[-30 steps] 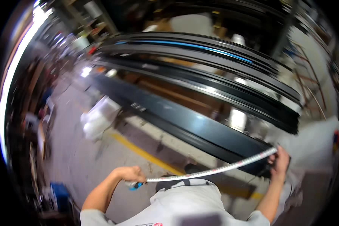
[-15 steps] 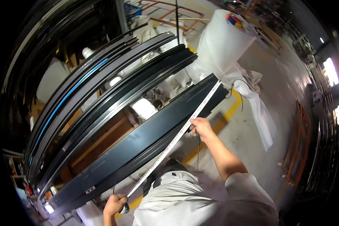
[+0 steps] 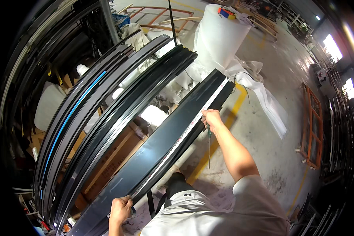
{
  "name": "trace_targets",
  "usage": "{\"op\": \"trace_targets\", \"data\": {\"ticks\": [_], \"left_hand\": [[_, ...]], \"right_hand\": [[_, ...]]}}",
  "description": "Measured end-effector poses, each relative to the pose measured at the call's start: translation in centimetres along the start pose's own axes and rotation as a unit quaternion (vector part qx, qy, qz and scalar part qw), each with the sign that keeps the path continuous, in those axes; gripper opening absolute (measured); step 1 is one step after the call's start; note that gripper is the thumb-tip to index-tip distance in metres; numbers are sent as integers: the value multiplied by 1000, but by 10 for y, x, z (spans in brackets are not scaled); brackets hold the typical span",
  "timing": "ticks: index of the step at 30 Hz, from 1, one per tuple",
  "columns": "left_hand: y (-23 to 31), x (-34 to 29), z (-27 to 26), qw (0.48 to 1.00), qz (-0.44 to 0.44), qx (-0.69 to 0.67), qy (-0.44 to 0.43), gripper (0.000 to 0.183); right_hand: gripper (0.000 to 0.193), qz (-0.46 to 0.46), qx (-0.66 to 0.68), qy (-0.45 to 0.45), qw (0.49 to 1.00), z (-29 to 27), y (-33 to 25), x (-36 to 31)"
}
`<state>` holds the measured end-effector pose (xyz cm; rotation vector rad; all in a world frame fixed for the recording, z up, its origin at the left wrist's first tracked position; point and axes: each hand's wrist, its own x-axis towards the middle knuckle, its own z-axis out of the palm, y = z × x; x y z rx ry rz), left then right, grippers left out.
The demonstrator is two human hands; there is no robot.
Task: The person measures the length of a metal profile beam using a tape measure and uses a screwdriver to install and secure small metal components into the slots of the beam.
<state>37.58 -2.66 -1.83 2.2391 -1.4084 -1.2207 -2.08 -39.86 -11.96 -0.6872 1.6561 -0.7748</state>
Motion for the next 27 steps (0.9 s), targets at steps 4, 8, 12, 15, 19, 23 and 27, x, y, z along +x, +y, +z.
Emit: {"op": "trace_targets", "data": {"ticks": [4,8,12,15,19,23,27], "left_hand": [[-12,9,-7,999,40,20,17,24],[-15,3,-17,998,9,61,16,20],[-50,-22,-31,991,98,92,14,18],[-100,-49,-62,995,74,64,34,21],[-199,-116,-82,996,4,65,66,20],[-269,-148,-93,992,-9,113,64,22],[-318,-153,-76,976,78,156,130,18]], "right_hand": [[27,8,-22,16,1000,6,-1,0],[24,10,-64,10,998,28,-11,-1],[28,-17,-11,-133,991,14,3,-19],[37,-58,-216,-108,969,2,14,-75],[43,-127,-352,-190,908,37,75,-166],[25,-212,-507,-291,783,125,133,-300],[21,-333,-442,-308,774,206,202,-402]]}}
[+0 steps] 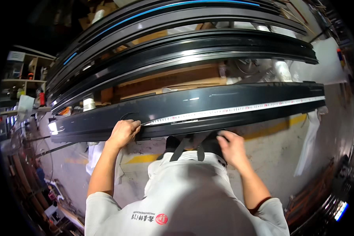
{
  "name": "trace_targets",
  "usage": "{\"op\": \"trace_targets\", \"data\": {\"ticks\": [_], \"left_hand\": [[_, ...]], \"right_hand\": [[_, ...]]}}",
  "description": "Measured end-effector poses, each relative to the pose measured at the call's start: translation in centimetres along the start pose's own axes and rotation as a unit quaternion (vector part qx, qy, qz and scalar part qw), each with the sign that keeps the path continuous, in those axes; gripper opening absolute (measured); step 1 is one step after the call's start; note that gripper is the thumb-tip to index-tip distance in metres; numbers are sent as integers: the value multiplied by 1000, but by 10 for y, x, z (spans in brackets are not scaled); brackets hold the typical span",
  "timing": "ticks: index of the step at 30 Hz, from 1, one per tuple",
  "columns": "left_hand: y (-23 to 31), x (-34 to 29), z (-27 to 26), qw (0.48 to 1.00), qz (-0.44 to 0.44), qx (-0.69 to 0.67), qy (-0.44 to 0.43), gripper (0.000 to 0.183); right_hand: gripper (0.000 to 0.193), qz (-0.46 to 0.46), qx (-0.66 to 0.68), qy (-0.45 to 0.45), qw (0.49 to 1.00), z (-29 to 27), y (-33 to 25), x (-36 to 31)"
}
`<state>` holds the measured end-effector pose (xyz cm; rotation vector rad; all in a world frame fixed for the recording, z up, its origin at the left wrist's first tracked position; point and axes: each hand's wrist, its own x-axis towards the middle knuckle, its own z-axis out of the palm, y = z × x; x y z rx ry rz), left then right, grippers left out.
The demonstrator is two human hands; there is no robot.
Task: The person measures the length of a metal profile beam using a tape measure and uses a screwdriver to install and secure small metal components into the slots of the beam.
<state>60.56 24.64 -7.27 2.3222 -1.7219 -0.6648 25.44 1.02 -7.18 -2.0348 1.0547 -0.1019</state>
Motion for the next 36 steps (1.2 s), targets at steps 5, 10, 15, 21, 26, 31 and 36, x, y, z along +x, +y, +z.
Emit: {"op": "trace_targets", "data": {"ticks": [5,10,15,21,26,31,36], "left_hand": [[-11,2,16,999,25,19,21,13],[-24,3,18,999,34,27,-9,12],[-29,5,9,997,68,33,-32,13],[-30,5,11,996,72,31,-33,9],[-28,4,11,997,73,30,-28,7],[-27,3,10,996,80,36,-26,9],[-22,3,8,996,66,49,-39,10]], "right_hand": [[32,78,101,106,986,76,-47,9],[36,101,72,150,981,109,-41,17],[34,31,-15,163,986,115,-38,22],[31,-7,-100,121,988,109,-37,24],[29,-6,-109,97,989,106,-40,24],[28,-11,-109,85,990,104,-44,23],[28,-9,-98,78,992,103,-47,23]]}}
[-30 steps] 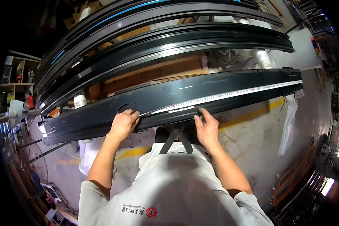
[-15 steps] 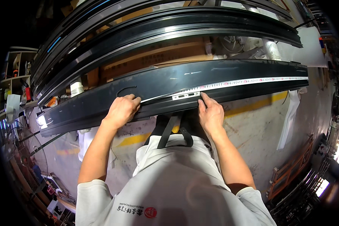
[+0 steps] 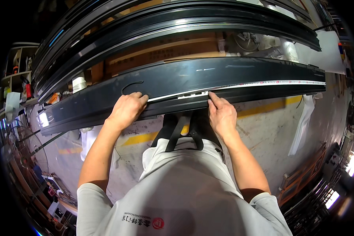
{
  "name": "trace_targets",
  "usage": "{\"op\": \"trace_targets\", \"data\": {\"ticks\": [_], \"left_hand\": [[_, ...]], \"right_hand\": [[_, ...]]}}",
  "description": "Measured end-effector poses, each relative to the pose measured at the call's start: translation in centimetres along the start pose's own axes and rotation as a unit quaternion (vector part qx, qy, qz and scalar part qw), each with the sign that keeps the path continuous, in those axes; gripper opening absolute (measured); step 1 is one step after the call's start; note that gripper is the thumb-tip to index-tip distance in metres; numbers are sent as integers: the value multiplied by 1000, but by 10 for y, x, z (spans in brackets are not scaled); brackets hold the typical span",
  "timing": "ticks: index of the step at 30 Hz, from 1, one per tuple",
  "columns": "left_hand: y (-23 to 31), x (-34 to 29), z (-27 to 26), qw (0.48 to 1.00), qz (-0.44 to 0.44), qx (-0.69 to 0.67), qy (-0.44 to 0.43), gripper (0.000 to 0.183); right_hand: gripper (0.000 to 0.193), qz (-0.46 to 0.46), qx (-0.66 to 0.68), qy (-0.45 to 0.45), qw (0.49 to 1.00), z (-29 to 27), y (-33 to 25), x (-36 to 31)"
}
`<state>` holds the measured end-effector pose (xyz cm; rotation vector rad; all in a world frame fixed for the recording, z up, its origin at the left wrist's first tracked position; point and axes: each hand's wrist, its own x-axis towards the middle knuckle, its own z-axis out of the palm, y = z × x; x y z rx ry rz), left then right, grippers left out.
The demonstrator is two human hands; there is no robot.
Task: The person measures the length of a metal profile beam using a tape measure and uses a screwdriver to install and secure small metal components into the slots of the beam.
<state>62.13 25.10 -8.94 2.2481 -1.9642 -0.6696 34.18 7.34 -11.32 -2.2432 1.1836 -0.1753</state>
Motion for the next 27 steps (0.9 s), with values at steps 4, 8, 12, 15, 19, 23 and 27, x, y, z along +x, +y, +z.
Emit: {"op": "trace_targets", "data": {"ticks": [4,8,12,15,19,23,27], "left_hand": [[-3,1,1,1000,10,-1,2,10],[-1,1,1,1000,7,-1,4,10],[-2,2,1,1000,6,5,-2,9],[-1,2,-1,1000,4,6,-9,9],[-2,3,-1,1000,10,2,-11,9],[-2,3,-2,1000,17,0,-10,8],[-6,0,2,999,30,-14,5,7]], "right_hand": [[28,-4,-3,-5,1000,0,2,0],[28,-1,-18,-16,1000,-1,1,1],[28,7,0,-18,1000,-2,0,1],[28,20,16,-24,999,-3,-1,2],[29,33,49,-14,998,-2,0,2],[30,23,69,-2,997,-1,4,2],[31,32,74,-6,997,-2,3,2]]}}
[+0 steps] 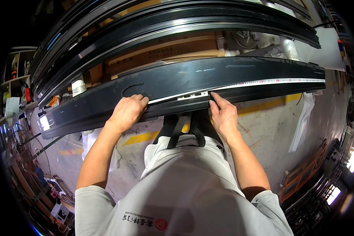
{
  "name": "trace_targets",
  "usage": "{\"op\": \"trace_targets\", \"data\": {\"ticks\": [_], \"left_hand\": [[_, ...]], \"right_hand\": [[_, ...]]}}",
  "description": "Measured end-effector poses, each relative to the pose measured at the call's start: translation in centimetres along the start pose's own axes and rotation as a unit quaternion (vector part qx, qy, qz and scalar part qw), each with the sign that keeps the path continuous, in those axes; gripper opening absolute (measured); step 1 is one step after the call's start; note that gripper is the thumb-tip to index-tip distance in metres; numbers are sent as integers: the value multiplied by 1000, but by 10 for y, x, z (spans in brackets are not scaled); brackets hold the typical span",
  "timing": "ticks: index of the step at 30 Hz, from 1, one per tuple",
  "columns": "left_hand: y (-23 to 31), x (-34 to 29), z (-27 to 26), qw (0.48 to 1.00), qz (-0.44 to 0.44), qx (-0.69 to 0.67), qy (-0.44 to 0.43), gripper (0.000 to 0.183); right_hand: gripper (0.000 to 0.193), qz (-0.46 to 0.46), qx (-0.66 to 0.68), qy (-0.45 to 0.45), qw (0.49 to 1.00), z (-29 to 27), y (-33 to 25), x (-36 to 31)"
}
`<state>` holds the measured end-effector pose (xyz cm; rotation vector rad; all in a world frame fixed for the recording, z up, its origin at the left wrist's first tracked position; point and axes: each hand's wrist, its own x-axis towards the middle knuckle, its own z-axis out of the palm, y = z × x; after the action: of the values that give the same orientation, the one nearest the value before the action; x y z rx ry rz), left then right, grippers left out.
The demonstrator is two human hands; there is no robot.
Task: The person measures the length of a metal profile beam using a tape measure and uses a screwdriver to install and secure small metal components into the slots of the beam.
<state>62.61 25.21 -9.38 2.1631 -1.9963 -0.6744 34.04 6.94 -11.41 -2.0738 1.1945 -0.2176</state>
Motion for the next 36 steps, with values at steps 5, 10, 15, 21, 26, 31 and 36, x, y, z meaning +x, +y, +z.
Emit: {"op": "trace_targets", "data": {"ticks": [5,10,15,21,26,31,36], "left_hand": [[-2,2,-5,997,-29,-69,-8,11],[6,10,-53,864,-201,-408,-217,30],[33,24,-37,877,-76,-414,-231,43],[56,34,-20,841,-76,-450,-290,35],[51,28,-22,864,-44,-403,-300,33],[52,13,-34,858,-20,-467,-212,45],[38,-11,-24,808,-72,-568,-136,54]], "right_hand": [[33,-4,21,6,1000,-4,1,-2],[34,59,127,32,990,-31,6,-23],[54,124,473,7,872,-71,40,-33],[60,139,624,92,763,-111,55,-25],[42,211,647,141,719,-119,50,-25],[37,89,516,54,850,-99,-46,-55],[30,136,325,-64,934,-69,-82,-65]]}}
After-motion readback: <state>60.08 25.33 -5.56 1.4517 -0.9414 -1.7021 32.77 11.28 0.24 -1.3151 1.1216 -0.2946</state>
